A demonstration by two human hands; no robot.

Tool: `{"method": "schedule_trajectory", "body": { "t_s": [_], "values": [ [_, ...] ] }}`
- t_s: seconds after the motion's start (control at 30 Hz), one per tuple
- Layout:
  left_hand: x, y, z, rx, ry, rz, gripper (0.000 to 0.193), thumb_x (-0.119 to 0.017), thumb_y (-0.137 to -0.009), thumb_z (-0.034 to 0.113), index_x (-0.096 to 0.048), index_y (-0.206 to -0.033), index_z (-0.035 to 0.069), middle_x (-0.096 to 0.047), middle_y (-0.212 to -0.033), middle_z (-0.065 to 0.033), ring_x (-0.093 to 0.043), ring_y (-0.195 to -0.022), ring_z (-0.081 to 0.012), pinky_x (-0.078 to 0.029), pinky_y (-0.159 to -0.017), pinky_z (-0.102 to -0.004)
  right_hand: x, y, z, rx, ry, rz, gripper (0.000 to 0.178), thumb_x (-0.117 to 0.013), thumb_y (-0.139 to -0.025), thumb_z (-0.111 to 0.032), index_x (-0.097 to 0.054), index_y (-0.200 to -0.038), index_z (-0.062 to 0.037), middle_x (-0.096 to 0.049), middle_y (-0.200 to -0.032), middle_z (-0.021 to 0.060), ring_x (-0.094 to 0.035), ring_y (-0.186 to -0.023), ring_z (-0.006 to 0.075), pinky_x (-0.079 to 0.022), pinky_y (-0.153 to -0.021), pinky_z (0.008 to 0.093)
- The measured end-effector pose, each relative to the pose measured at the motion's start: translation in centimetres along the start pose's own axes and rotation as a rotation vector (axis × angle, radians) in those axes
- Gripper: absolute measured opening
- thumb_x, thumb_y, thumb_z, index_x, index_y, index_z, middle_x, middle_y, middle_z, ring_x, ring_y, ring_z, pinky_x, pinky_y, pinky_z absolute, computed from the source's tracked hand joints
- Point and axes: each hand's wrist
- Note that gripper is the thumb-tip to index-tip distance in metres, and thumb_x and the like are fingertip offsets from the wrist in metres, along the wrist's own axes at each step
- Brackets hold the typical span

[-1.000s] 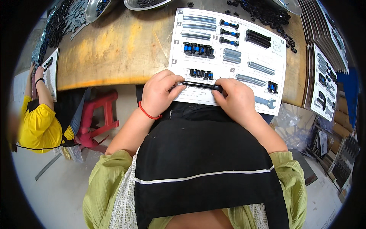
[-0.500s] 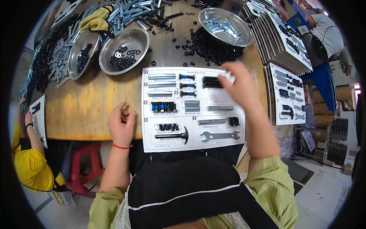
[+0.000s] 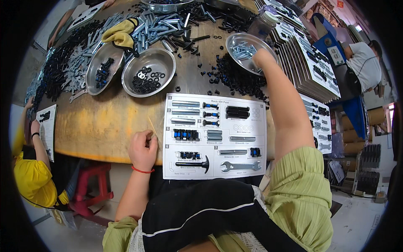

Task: The person picks small hardware parts such as bolts, nuts, and washers from bowls and places them into designated slots on a printed cardboard backing. The person repeatedly completes one backing, stacks it, and begins a new one.

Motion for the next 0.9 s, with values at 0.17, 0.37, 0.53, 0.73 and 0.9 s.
{"method": "schedule_trajectory", "body": {
  "t_s": [0.17, 0.37, 0.53, 0.73, 0.9],
  "values": [
    [0.2, 0.1, -0.2, -0.031, -0.005, 0.001, 0.015, -0.071, -0.081, 0.010, -0.066, -0.095, 0.005, -0.061, -0.083, -0.0088, -0.060, -0.069, -0.0232, -0.048, -0.060, -0.0334, 2.0, 3.5, 0.9, -0.077, -0.402, 0.293, 0.030, -0.059, -0.081, -0.020, -0.074, -0.100, -0.0022, -0.070, -0.104, 0.0233, -0.067, -0.099, 0.0395, -0.052, -0.088, 0.0436],
    [-0.1, 0.1, -0.2, -0.030, -0.005, 0.006, 0.013, -0.070, -0.081, 0.012, -0.067, -0.093, 0.006, -0.061, -0.083, -0.0090, -0.061, -0.071, -0.0249, -0.049, -0.063, -0.0356, 1.2, 10.4, 0.5, 0.182, -0.794, 0.585, 0.024, -0.068, -0.082, -0.018, -0.075, -0.101, -0.0048, -0.072, -0.088, 0.0136, -0.068, -0.079, 0.0260, -0.052, -0.074, 0.0331],
    [0.0, 0.2, -0.7, -0.048, -0.083, 0.000, 0.014, -0.068, -0.082, 0.018, -0.068, -0.093, 0.009, -0.064, -0.084, -0.0086, -0.063, -0.076, -0.0274, -0.050, -0.065, -0.0375, -0.6, 24.5, -4.6, 0.736, -0.931, 0.470, 0.018, -0.071, -0.081, -0.006, -0.076, -0.098, -0.0069, -0.067, -0.085, 0.0058, -0.057, -0.064, 0.0139, -0.045, -0.060, 0.0253],
    [0.0, 0.4, -0.5, -0.017, -0.050, 0.011, 0.014, -0.069, -0.082, 0.021, -0.071, -0.092, 0.011, -0.067, -0.086, -0.0047, -0.065, -0.076, -0.0230, -0.051, -0.065, -0.0339, -6.6, 37.6, -7.9, 1.236, -0.726, 0.261, 0.024, -0.076, -0.073, -0.002, -0.074, -0.095, -0.0107, -0.063, -0.077, 0.0038, -0.060, -0.062, 0.0218, -0.047, -0.052, 0.0321],
    [0.0, 0.5, -0.7, -0.092, -0.063, 0.022, 0.013, -0.070, -0.084, 0.015, -0.070, -0.093, 0.006, -0.064, -0.082, -0.0064, -0.062, -0.066, -0.0175, -0.050, -0.060, -0.0294, -9.7, 40.5, -7.6, 1.124, -0.505, 0.202, 0.022, -0.076, -0.074, -0.009, -0.071, -0.095, -0.0122, -0.056, -0.071, 0.0016, -0.058, -0.059, 0.0213, -0.046, -0.050, 0.0340]
  ]
}}
Point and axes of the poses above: each hand's wrist, its own y-axis away from the middle knuckle, its own x-axis out of the back of the hand, z = x × y
